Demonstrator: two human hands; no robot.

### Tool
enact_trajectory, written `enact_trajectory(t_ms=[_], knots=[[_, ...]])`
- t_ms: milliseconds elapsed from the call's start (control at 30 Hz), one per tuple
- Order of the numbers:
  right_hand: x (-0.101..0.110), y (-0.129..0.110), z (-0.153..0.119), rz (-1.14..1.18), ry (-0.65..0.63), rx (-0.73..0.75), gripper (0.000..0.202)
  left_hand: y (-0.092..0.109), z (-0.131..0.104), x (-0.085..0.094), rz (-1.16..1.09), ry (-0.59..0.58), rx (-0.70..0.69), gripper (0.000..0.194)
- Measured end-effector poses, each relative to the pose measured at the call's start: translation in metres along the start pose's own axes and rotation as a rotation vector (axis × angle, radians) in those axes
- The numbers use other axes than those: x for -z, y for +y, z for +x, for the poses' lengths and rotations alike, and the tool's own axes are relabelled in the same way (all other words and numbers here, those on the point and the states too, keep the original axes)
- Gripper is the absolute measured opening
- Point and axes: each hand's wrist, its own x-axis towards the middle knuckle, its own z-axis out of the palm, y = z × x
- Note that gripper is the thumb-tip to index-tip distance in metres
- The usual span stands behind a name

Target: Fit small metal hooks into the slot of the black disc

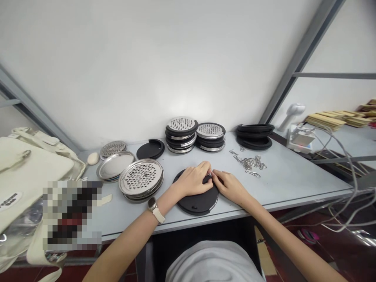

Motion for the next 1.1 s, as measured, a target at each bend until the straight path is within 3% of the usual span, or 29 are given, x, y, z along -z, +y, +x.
enact_trajectory(t_ms=[367, 1100], knots=[[0.0009, -0.0003, -0.0008, 0.012, -0.008, -0.015, 0.023, -0.0024, -0.0011, -0.0014, -0.064, 0.007, -0.047, 0.013], [-0.0026, 0.0001, -0.0007, -0.121, 0.002, 0.006, 0.028, -0.0097, 0.0025, -0.0038, -0.298, 0.051, 0.037, 0.016]])
